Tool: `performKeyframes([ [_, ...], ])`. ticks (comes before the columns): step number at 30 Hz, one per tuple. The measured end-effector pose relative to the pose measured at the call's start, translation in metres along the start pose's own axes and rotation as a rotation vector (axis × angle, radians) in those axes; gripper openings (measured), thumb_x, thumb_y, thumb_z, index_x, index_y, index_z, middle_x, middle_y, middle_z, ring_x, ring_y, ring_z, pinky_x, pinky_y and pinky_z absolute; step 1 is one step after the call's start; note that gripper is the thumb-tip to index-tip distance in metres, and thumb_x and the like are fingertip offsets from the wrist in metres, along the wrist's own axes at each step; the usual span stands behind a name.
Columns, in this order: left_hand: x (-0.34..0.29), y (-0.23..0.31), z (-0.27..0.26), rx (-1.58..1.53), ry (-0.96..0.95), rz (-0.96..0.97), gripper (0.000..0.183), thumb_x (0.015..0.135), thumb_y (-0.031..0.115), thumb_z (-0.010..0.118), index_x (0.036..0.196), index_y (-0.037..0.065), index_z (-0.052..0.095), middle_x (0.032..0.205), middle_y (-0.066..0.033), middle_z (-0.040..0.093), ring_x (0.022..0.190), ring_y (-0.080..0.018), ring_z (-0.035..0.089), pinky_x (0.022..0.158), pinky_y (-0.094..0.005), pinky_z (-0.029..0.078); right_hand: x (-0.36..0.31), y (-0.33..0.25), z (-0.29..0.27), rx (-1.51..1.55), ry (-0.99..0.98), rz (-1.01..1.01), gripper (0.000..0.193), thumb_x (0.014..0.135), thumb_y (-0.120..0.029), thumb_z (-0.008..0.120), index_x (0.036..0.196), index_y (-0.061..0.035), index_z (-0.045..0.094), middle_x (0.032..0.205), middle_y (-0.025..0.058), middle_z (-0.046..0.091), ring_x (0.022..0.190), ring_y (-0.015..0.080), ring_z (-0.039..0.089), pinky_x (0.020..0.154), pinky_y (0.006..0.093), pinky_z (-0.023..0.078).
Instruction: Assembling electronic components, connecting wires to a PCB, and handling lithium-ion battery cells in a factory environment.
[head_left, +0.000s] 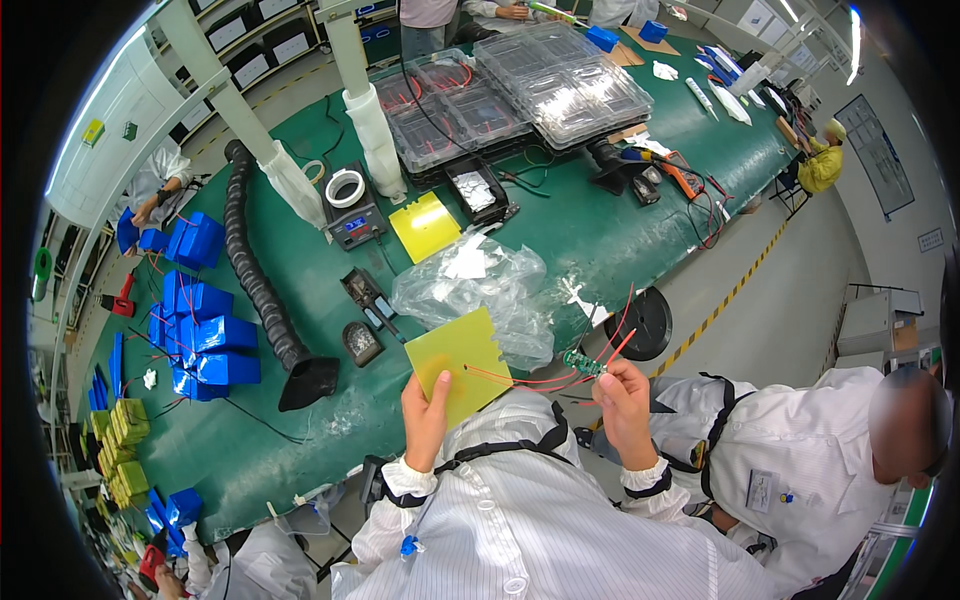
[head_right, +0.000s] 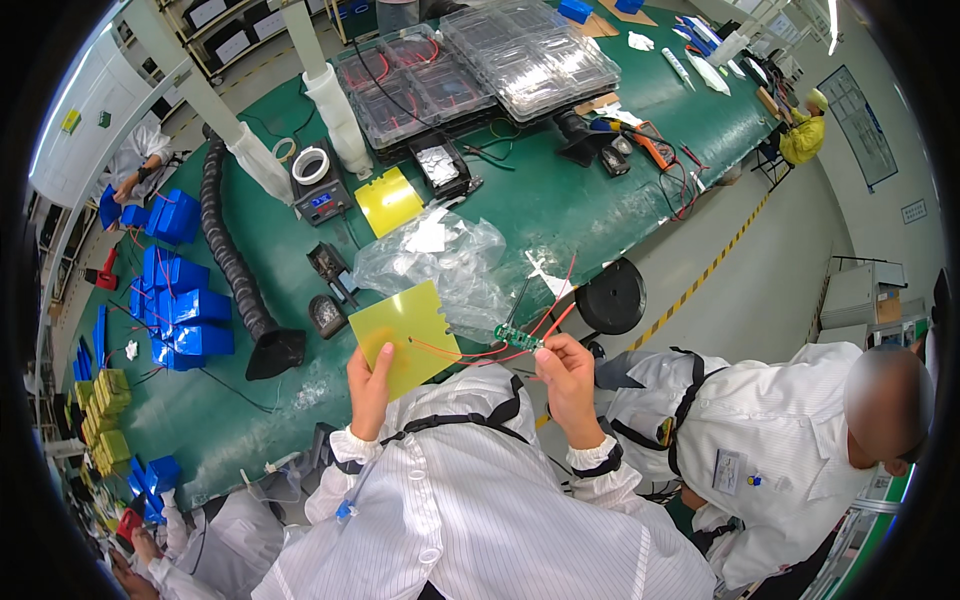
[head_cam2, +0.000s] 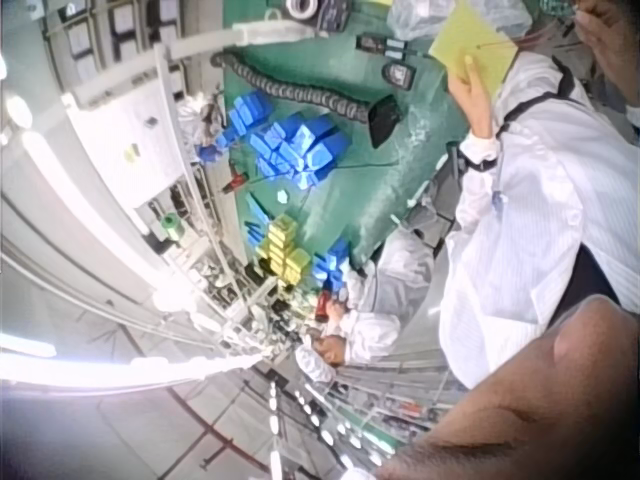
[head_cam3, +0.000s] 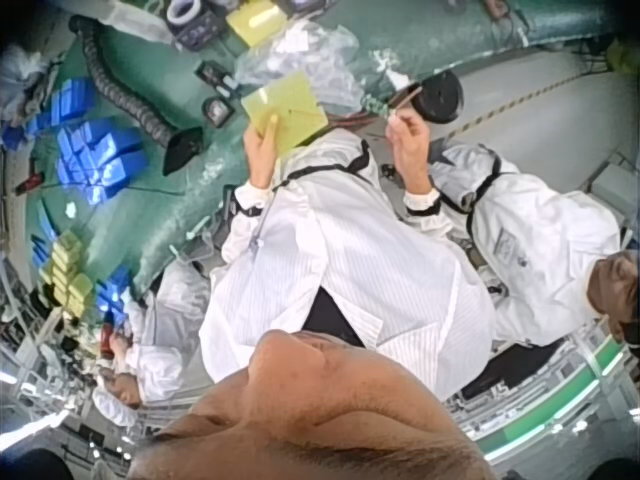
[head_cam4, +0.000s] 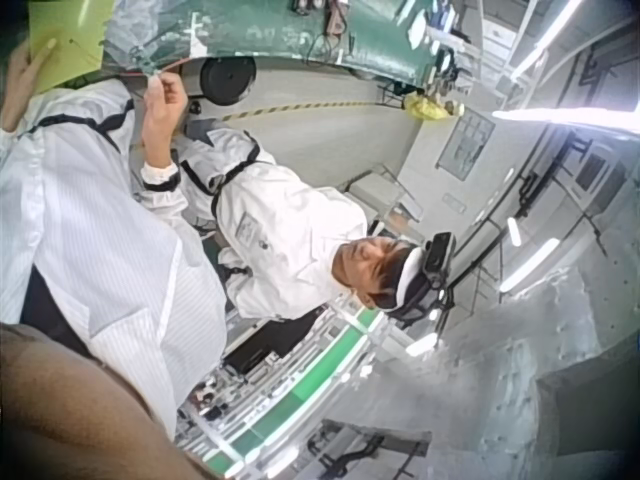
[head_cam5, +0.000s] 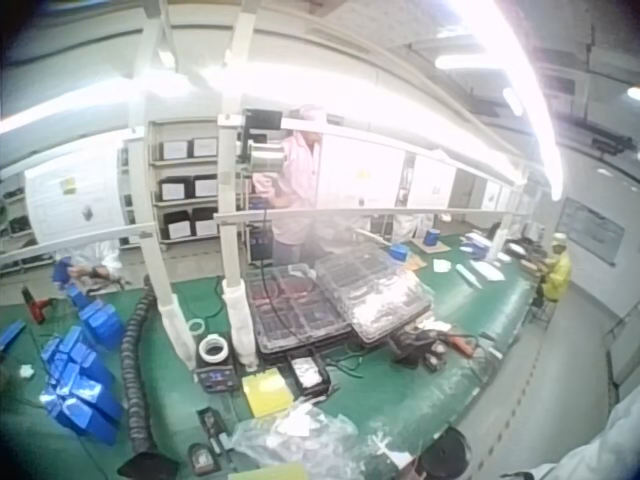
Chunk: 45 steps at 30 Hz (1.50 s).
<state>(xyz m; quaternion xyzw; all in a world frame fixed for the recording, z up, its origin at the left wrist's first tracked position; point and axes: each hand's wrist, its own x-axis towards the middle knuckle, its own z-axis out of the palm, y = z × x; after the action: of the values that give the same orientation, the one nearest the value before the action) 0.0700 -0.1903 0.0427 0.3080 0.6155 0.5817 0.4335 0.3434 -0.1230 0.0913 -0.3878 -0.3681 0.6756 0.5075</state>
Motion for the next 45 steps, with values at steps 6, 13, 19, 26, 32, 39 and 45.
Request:
performKeyframes([
  [6, -0.001, 0.003, 0.003, 0.021, -0.004, 0.006, 0.028, 0.101, 0.014, 0.06, 0.12, -0.006, 0.062, 0.109, -0.0095, 0.071, 0.097, -0.0149, 0.062, 0.087, -0.0299, 0.049, -0.001, 0.0, -0.002, 0.004, -0.003, -0.004, 0.007, 0.092, -0.006, 0.067, 0.092, -0.0017, 0.062, 0.071, -0.0024, 0.052, 0.061, 0.0054, 0.042, 0.057, 0.0231, 0.033],
  [13, -0.002, 0.003, 0.005, 0.011, -0.018, -0.005, 0.027, 0.101, 0.014, 0.06, 0.119, -0.006, 0.063, 0.108, -0.0099, 0.07, 0.097, -0.0148, 0.062, 0.086, -0.0299, 0.049, -0.001, -0.002, -0.002, -0.007, 0.004, -0.012, 0.007, 0.093, -0.006, 0.066, 0.092, -0.0015, 0.061, 0.07, -0.0025, 0.052, 0.061, 0.0057, 0.042, 0.057, 0.0237, 0.034],
  [19, -0.002, 0.002, 0.006, 0.026, -0.011, 0.002, 0.027, 0.1, 0.014, 0.06, 0.118, -0.007, 0.063, 0.107, -0.0099, 0.07, 0.096, -0.0149, 0.062, 0.085, -0.03, 0.049, 0.0, -0.001, -0.004, -0.015, 0.011, -0.01, 0.007, 0.092, -0.006, 0.066, 0.091, -0.0016, 0.061, 0.069, -0.0027, 0.052, 0.061, 0.0056, 0.042, 0.057, 0.0237, 0.034],
  [26, -0.002, 0.002, 0.007, 0.028, -0.019, -0.006, 0.027, 0.1, 0.015, 0.06, 0.118, -0.006, 0.063, 0.107, -0.0097, 0.07, 0.095, -0.0153, 0.062, 0.085, -0.03, 0.049, 0.0, 0.002, -0.006, -0.009, 0.017, 0.002, 0.006, 0.092, -0.006, 0.067, 0.092, -0.0021, 0.062, 0.07, -0.0031, 0.053, 0.06, 0.0048, 0.042, 0.057, 0.0226, 0.033],
  [32, -0.006, 0.009, 0.013, 0.041, -0.06, 0.03, 0.028, 0.101, 0.019, 0.061, 0.117, -0.004, 0.063, 0.104, -0.0048, 0.068, 0.089, -0.0098, 0.061, 0.078, -0.0256, 0.049, 0.0, 0.006, -0.003, -0.15, 0.063, -0.011, 0.006, 0.091, -0.004, 0.069, 0.093, -0.0011, 0.063, 0.074, -0.0043, 0.056, 0.063, 0.0017, 0.044, 0.057, 0.0197, 0.033],
  [39, -0.013, 0.015, 0.019, -0.115, -0.124, -0.06, 0.03, 0.1, 0.016, 0.062, 0.122, -0.005, 0.06, 0.111, -0.0068, 0.068, 0.096, -0.0126, 0.063, 0.084, -0.0276, 0.051, 0.002, 0.021, 0.024, -0.371, 0.045, -0.152, 0.01, 0.089, -0.001, 0.073, 0.095, 0.0003, 0.065, 0.075, -0.0044, 0.058, 0.066, -0.0007, 0.045, 0.058, 0.0178, 0.033],
  [45, -0.02, 0.023, 0.019, -0.147, -0.153, -0.074, 0.033, 0.1, 0.015, 0.062, 0.126, -0.004, 0.057, 0.116, -0.007, 0.066, 0.101, -0.0129, 0.062, 0.088, -0.0276, 0.049, 0.003, 0.025, 0.041, -0.706, 0.022, -0.365, 0.009, 0.086, -0.001, 0.076, 0.087, 0.0003, 0.067, 0.067, -0.0032, 0.056, 0.058, 0.0014, 0.043, 0.049, 0.0204, 0.031],
])
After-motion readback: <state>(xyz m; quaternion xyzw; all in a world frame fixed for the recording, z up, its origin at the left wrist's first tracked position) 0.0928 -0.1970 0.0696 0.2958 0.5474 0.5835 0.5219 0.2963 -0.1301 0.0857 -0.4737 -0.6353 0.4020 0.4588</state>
